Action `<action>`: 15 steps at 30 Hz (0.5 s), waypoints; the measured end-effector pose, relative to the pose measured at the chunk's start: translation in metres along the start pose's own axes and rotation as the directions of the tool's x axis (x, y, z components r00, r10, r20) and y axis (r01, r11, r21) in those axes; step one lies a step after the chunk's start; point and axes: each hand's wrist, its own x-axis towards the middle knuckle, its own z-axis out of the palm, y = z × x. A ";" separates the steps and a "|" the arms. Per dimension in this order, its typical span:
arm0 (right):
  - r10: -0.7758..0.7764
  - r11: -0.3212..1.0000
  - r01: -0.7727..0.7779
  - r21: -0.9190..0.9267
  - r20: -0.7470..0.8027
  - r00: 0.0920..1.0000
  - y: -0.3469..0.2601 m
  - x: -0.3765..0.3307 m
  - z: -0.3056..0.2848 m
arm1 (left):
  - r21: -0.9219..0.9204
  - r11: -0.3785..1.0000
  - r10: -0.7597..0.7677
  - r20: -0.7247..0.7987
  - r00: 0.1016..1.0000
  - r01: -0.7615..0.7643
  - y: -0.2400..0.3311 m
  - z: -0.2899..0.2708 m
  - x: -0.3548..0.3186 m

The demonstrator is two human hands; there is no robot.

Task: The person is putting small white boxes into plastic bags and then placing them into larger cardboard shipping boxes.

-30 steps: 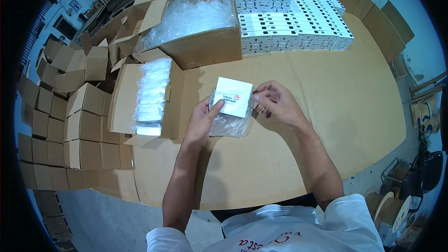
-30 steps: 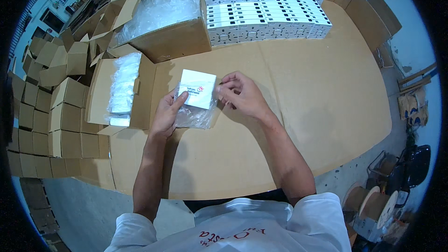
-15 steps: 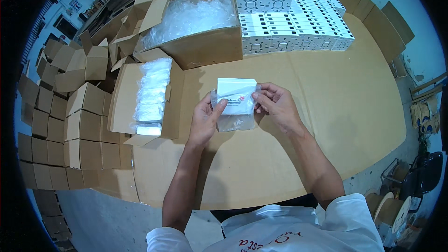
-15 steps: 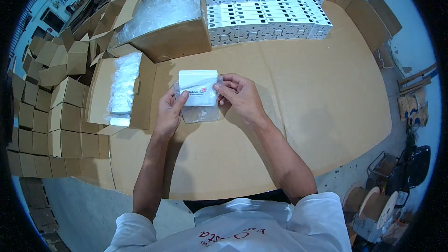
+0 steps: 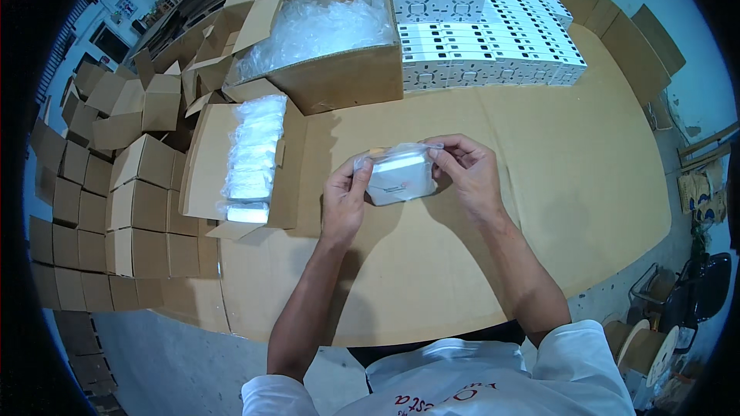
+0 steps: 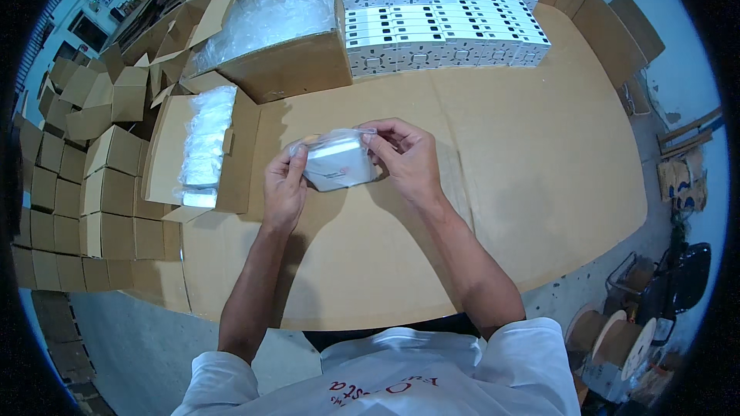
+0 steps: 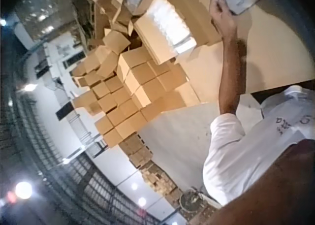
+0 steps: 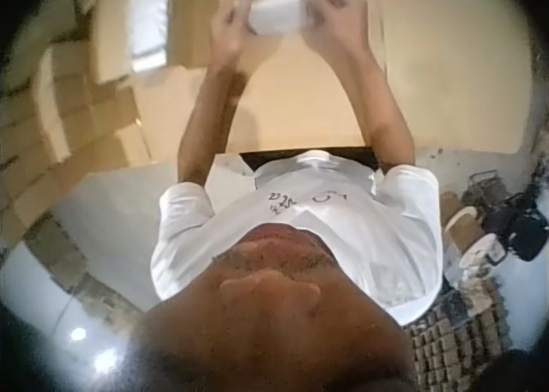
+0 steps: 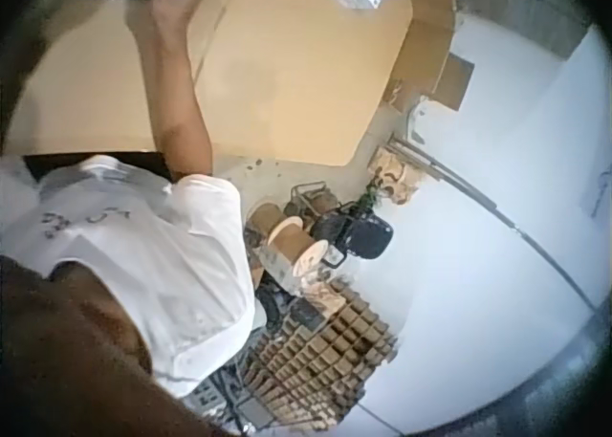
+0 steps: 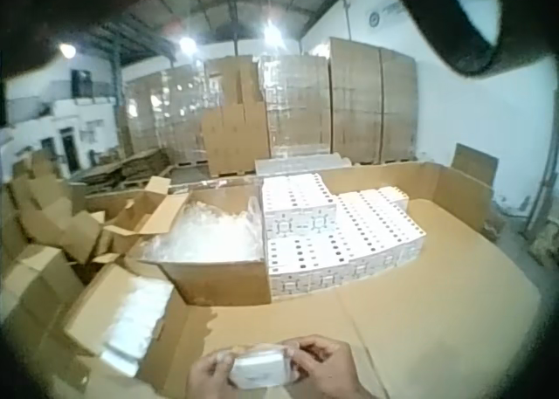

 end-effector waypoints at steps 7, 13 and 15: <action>-0.052 0.983 0.060 -0.173 0.052 0.997 -0.023 -0.006 -0.008 | -0.071 0.997 0.024 -0.019 1.000 -0.025 0.020 -0.002 0.000; -0.038 0.996 0.042 -0.077 0.052 0.998 -0.020 -0.003 -0.006 | -0.063 0.998 0.025 -0.056 0.998 -0.028 0.024 -0.005 0.000; -0.044 0.998 0.046 -0.052 0.044 0.998 -0.020 -0.003 -0.004 | -0.075 0.997 0.032 -0.056 0.998 -0.036 0.024 -0.005 0.000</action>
